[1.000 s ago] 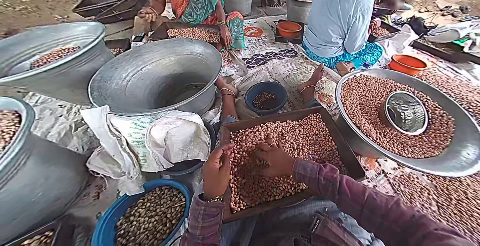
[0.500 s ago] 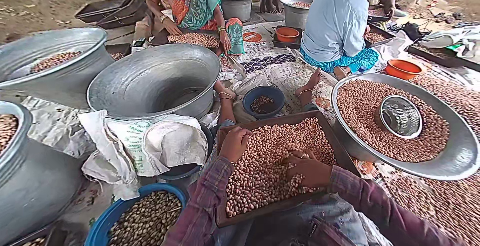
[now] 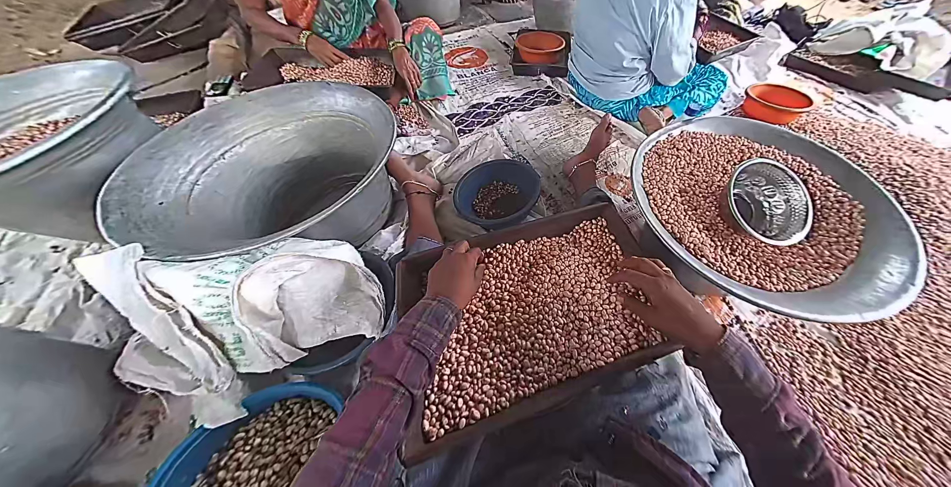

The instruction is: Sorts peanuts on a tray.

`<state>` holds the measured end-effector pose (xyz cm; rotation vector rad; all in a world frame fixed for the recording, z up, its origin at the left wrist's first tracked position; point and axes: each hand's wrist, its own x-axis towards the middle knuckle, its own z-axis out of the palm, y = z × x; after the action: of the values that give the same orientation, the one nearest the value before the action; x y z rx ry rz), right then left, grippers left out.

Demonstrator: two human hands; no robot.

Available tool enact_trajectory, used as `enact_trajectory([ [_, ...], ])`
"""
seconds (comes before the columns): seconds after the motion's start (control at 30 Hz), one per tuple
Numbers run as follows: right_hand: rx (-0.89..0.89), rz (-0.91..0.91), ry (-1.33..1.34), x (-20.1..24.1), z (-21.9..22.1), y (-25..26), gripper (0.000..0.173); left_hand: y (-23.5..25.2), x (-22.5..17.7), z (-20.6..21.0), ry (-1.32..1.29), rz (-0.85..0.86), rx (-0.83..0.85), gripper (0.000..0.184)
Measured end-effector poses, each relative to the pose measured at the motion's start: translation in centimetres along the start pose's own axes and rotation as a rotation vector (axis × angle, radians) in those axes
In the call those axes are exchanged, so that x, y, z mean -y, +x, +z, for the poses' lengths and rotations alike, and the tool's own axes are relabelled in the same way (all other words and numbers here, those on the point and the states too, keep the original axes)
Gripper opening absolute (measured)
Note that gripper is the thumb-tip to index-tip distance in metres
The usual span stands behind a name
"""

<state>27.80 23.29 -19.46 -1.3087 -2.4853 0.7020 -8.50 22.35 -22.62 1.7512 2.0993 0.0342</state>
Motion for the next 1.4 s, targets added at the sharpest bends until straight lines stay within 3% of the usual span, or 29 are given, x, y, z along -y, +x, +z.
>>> enact_trajectory([
  [0.43, -0.012, -0.059, 0.058, 0.5, 2.6, -0.5, 0.027, 0.8, -1.7, 0.9, 0.088, 0.004, -0.001, 0.031],
  [0.9, 0.303, 0.104, -0.16, 4.6, 5.0, 0.8, 0.029, 0.6, -1.6, 1.0, 0.021, -0.063, 0.024, 0.034],
  [1.03, 0.34, 0.12, -0.203, 5.0, 5.3, 1.0, 0.029, 0.3, -0.7, 0.6, -0.069, -0.059, -0.031, 0.032],
  [1.23, 0.387, 0.139, -0.204, 5.4, 5.4, 1.2, 0.026, -1.4, 1.6, -0.9, -0.401, 0.005, -0.198, 0.029],
  [1.4, 0.333, 0.151, -0.125, 5.4, 5.5, 1.6, 0.025, -3.7, 1.9, -0.5, -0.551, 0.039, -0.275, 0.024],
])
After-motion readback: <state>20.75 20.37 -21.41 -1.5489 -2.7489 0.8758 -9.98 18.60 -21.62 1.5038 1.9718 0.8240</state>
